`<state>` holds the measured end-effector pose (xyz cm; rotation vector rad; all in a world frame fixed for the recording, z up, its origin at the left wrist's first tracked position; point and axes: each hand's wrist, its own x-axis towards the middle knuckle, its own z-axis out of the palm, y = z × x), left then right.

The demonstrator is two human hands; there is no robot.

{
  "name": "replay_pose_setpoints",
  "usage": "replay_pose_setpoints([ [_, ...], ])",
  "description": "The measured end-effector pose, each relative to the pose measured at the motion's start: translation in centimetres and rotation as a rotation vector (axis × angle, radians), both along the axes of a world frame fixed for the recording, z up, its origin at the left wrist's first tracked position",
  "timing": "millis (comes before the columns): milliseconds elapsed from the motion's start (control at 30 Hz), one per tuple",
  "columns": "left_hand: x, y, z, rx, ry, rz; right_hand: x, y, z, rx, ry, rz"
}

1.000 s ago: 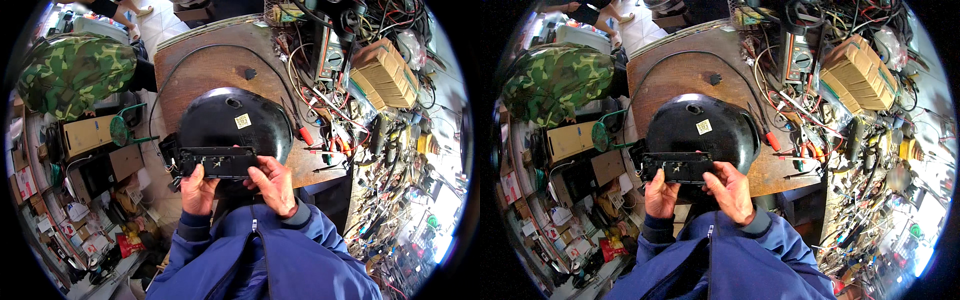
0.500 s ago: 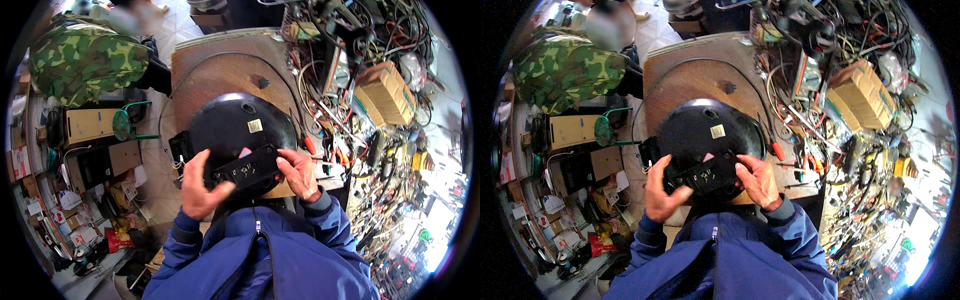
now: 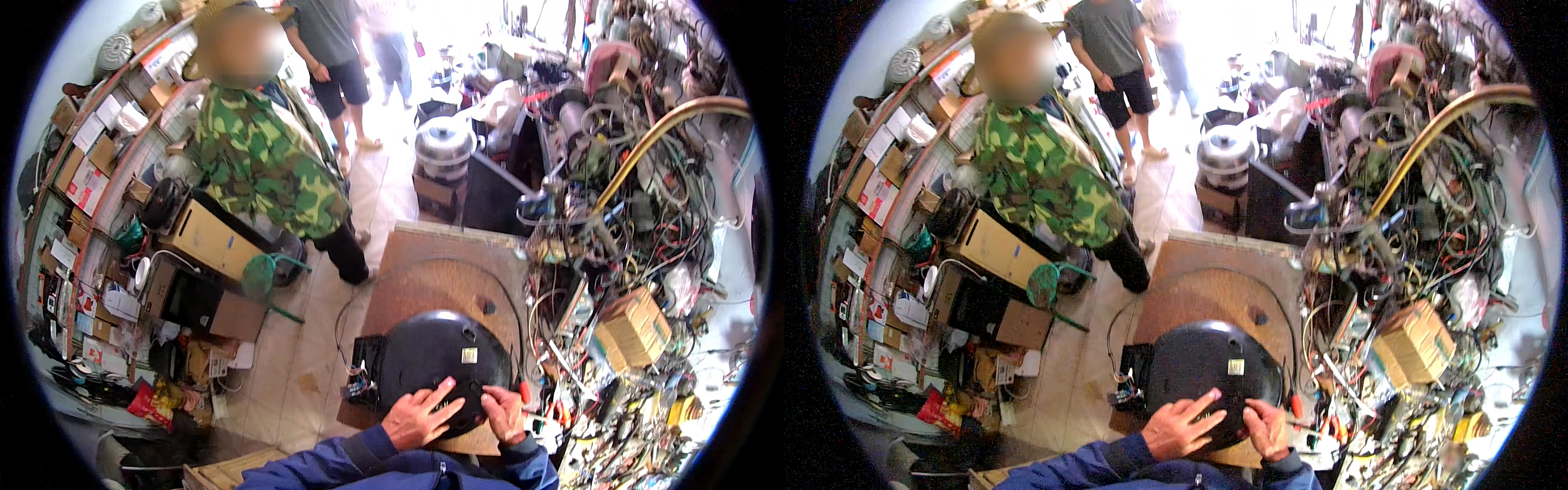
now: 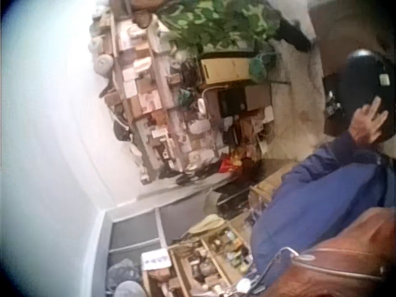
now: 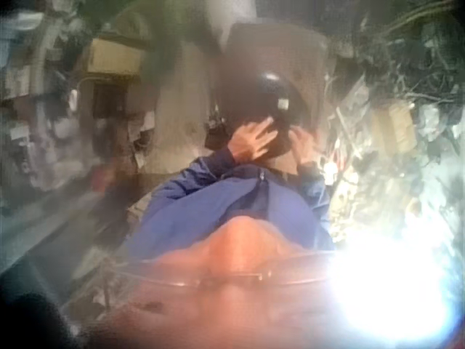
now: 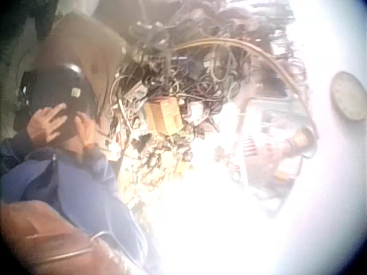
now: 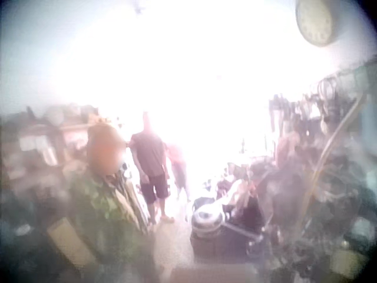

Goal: The person disassembles a black plastic electronic housing, likely a helmet light or similar device, using a screwdriver. They remove the back cover, inspect the internal components and wiring, and manipulate the casing and wires on a cluttered workbench.

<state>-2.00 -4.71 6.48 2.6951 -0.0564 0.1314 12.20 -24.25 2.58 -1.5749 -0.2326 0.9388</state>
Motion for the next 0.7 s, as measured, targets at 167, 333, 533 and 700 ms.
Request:
replay_pose_setpoints([
  [167,-0.1,0.2,1.1,-0.01,0.029,0.029,0.2,0.6,-1.3,0.004,0.01,0.01],
  [333,-1.2,0.0,1.3,-0.022,0.011,0.076,-0.2,0.7,0.9,0.026,0.089,-0.001],
  [533,-0.8,0.5,-1.3,0.088,-0.011,0.152,1.1,-0.5,-1.7,-0.05,-0.094,-0.125],
  [700,-0.6,-0.5,-2.2,-0.022,0.015,0.194,1.1,-2.8,-1.6,-0.11,-0.073,-0.106],
])
